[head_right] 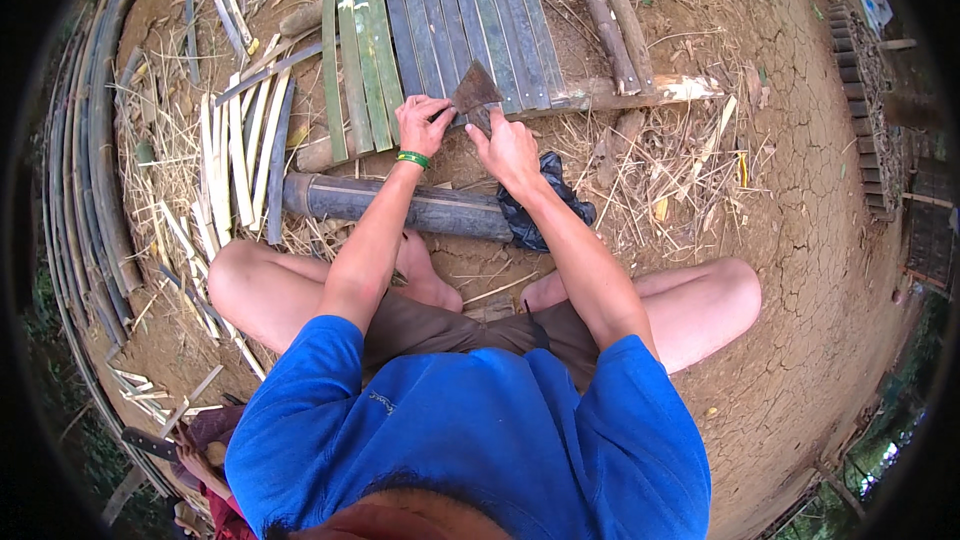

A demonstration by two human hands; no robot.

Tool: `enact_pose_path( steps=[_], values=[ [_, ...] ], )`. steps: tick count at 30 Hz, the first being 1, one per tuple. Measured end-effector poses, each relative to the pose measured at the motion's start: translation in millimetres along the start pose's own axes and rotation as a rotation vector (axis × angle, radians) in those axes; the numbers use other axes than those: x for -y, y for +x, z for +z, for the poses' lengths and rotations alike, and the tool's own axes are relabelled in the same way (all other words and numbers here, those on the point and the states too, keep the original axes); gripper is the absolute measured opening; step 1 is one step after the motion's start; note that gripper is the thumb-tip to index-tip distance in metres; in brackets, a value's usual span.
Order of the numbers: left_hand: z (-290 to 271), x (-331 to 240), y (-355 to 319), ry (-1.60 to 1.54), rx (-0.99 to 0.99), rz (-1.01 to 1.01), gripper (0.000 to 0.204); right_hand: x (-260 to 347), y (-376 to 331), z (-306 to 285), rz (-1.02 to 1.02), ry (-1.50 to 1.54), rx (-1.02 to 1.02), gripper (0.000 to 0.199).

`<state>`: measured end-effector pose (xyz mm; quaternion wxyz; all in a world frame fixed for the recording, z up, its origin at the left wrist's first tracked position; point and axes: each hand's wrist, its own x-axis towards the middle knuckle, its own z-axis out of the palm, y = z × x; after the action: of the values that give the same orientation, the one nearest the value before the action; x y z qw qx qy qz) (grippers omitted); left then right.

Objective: The person sits on the ground and uses a machete to scrape and smooth the surface of a bamboo mat. They hold the mat with one hand while repeatedly striking and scraping the bamboo strips with the blade of the machete.

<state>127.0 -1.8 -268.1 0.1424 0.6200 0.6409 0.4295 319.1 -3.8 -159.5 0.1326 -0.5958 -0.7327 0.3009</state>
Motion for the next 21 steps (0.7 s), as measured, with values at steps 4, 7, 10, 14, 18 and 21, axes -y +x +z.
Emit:
enact_pose_path(
  steps=[4, 7, 10, 14, 18, 21],
  values=[
    [0, -5, 1, 0.041, 0.007, 0.050, 0.018, -3, 1, 2, -0.006, -0.018, -0.030, 0.059],
    [0, -3, 0, 0.058, -0.007, 0.069, 0.018, 3, 2, -2, -0.027, -0.067, -0.042, 0.054],
    [-1, -2, -1, 0.065, -0.010, 0.070, 0.018, 18, 1, -9, -0.042, -0.076, -0.057, 0.046],
    [-1, -2, -1, 0.052, -0.029, 0.079, 0.017, 22, -5, -1, -0.101, -0.087, -0.118, 0.040],
    [2, -3, -1, 0.046, -0.020, 0.089, 0.017, 1, -1, 12, -0.116, -0.171, -0.071, 0.036],
    [-2, -2, -3, 0.043, -0.027, 0.062, 0.015, 16, 2, 3, -0.128, -0.155, -0.097, 0.034]
  ],
)
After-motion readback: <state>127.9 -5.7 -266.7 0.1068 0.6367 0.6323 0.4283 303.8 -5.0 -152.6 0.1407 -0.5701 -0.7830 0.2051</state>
